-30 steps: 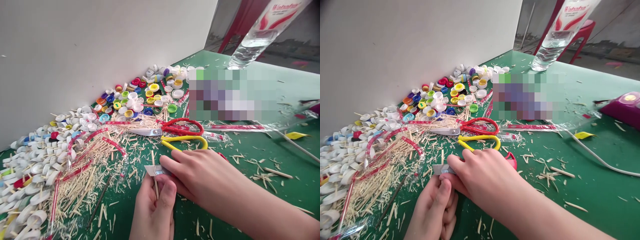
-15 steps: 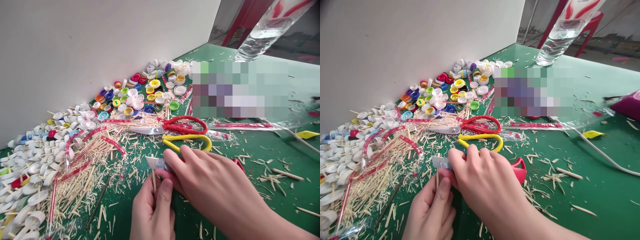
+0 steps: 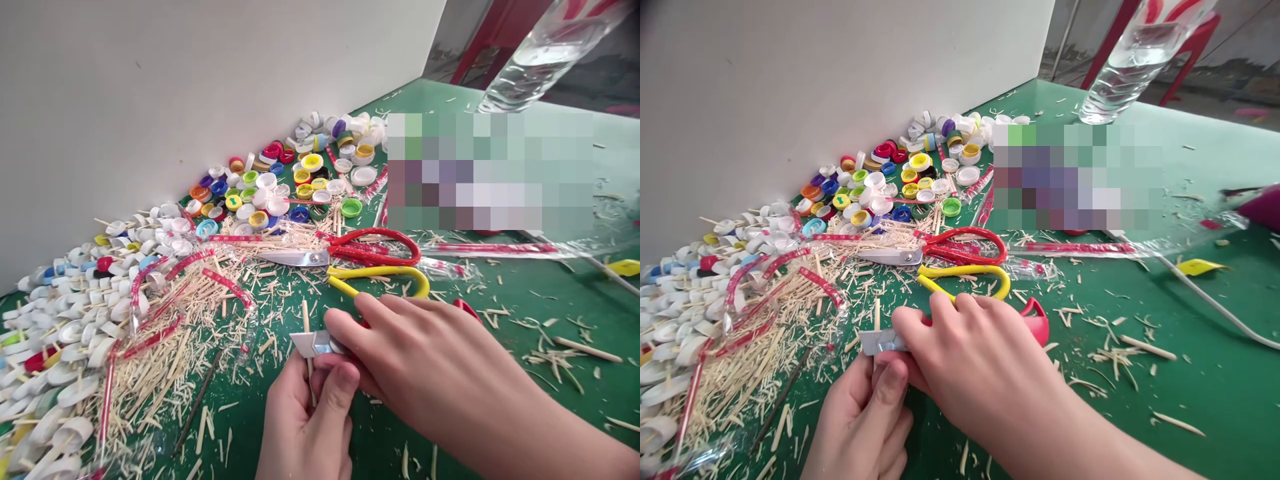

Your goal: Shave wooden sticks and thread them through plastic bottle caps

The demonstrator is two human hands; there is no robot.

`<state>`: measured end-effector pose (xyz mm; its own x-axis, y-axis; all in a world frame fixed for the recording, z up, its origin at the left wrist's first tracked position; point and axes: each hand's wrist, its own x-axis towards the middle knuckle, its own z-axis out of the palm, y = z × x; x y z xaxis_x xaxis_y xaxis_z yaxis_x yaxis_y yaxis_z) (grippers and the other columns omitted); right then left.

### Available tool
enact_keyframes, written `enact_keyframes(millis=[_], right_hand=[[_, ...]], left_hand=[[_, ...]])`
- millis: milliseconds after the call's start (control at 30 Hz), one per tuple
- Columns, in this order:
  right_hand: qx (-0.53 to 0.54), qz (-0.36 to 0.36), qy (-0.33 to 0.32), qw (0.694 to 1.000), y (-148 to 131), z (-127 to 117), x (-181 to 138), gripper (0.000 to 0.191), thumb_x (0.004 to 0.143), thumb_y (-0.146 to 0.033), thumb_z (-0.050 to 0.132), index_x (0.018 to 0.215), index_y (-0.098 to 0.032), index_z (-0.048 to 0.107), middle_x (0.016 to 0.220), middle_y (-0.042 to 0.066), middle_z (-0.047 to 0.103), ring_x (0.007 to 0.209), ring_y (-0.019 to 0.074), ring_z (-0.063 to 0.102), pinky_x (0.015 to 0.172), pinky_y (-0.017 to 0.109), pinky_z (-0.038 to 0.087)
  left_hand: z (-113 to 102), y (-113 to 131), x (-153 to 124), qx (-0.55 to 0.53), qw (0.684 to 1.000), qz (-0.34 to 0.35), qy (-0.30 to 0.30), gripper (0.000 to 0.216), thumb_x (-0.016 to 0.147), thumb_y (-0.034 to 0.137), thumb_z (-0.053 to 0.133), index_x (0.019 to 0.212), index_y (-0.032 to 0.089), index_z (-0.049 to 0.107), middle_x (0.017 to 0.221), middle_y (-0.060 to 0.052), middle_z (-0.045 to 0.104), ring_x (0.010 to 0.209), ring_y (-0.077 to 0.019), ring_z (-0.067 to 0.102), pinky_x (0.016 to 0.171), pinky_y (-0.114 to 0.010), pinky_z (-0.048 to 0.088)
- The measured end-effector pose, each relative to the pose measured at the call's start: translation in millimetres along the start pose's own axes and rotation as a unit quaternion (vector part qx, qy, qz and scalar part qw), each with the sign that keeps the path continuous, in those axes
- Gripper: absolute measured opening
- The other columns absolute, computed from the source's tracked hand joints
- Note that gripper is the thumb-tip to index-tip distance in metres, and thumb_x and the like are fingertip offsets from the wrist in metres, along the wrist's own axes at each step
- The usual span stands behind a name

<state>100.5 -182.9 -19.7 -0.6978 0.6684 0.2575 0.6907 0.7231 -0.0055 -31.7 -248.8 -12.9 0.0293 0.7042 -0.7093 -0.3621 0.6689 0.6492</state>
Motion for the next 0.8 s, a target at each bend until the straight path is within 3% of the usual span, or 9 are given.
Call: enact_keyframes(millis=[233, 467, 633, 800], right_hand=[[-0.056, 0.055, -0.009, 0.997, -11, -4, 0, 0.017, 0.085, -0.031, 0.053, 0.08, -0.024, 0.038, 0.061, -0.003, 0.051, 0.047, 0.0171, 0.053, 0.05, 0.028, 0.016], [0.028, -0.037, -0.017, 0.999, 2, 1, 2, 0.023, 0.09, -0.041, 0.048, 0.078, -0.025, 0.037, 0.057, -0.006, 0.047, 0.041, 0.0153, 0.05, 0.047, 0.029, 0.012], [-0.062, 0.03, 0.019, 0.997, -6, 1, 3, 0.013, 0.086, -0.029, 0.05, 0.079, -0.025, 0.04, 0.06, -0.002, 0.049, 0.045, 0.0184, 0.053, 0.049, 0.029, 0.016], [-0.092, 0.073, 0.016, 0.993, -18, -2, 2, 0.014, 0.089, -0.03, 0.045, 0.077, -0.024, 0.041, 0.058, -0.001, 0.05, 0.046, 0.0162, 0.052, 0.048, 0.028, 0.021]], left_hand=[[8, 2, -2, -0.002, 0.999, 0.024, 0.023, 0.049, 0.066, 0.064, 0.07, 0.078, 0.019, 0.054, 0.051, 0.01, 0.025, 0.04, -0.0017, 0.018, 0.037, -0.014, 0.014], [4, -3, -3, 0.026, 0.998, 0.034, 0.045, 0.044, 0.066, 0.06, 0.073, 0.08, 0.02, 0.059, 0.046, 0.011, 0.02, 0.039, -0.0033, 0.015, 0.035, -0.016, 0.013], [11, -4, -2, 0.008, 0.997, 0.038, 0.064, 0.053, 0.064, 0.07, 0.067, 0.079, 0.02, 0.057, 0.05, 0.01, 0.022, 0.042, -0.0034, 0.016, 0.038, -0.016, 0.012], [14, -7, 2, 0.006, 0.994, 0.049, 0.094, 0.06, 0.059, 0.075, 0.066, 0.075, 0.018, 0.057, 0.052, 0.009, 0.026, 0.045, -0.0021, 0.018, 0.043, -0.015, 0.015]])
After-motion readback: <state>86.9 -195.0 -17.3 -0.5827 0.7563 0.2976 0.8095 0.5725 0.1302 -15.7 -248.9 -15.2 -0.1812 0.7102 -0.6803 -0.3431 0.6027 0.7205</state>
